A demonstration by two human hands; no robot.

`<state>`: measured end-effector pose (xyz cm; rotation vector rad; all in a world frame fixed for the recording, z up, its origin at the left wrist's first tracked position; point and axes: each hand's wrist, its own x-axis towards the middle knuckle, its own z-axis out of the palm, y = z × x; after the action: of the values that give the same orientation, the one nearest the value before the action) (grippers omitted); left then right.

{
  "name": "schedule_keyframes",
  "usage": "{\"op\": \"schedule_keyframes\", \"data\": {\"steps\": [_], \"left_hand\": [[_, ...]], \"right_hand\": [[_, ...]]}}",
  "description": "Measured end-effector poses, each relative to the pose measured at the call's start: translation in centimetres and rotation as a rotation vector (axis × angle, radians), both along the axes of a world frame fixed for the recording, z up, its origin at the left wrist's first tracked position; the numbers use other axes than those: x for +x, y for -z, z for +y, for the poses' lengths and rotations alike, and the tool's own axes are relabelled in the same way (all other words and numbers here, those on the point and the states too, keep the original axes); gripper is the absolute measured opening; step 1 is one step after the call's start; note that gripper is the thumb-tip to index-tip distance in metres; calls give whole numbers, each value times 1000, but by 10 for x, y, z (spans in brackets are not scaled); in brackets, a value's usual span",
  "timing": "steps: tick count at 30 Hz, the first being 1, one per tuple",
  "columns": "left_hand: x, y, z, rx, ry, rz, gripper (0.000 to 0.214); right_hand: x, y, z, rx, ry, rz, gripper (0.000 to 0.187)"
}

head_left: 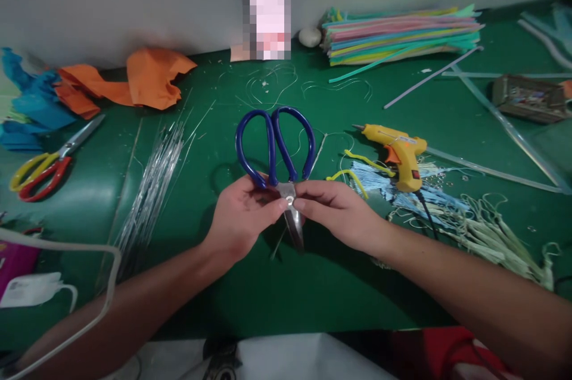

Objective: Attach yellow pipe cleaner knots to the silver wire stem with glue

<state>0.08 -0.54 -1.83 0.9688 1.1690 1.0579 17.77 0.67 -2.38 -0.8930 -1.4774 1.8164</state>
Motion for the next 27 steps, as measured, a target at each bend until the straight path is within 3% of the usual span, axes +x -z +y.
{"op": "schedule_keyframes", "data": {"steps": [9, 19, 27], "left_hand": [[4, -1, -2, -74, -37, 30, 33], [5, -3, -3, -16, -18, 28, 27], [6, -7, -5, 97, 17, 157, 19]], "right_hand": [[-8, 2, -6, 43, 106, -52, 17], [-6, -3, -7, 114, 142, -133, 17], [-7, -2, -6, 104, 131, -156, 20]]}}
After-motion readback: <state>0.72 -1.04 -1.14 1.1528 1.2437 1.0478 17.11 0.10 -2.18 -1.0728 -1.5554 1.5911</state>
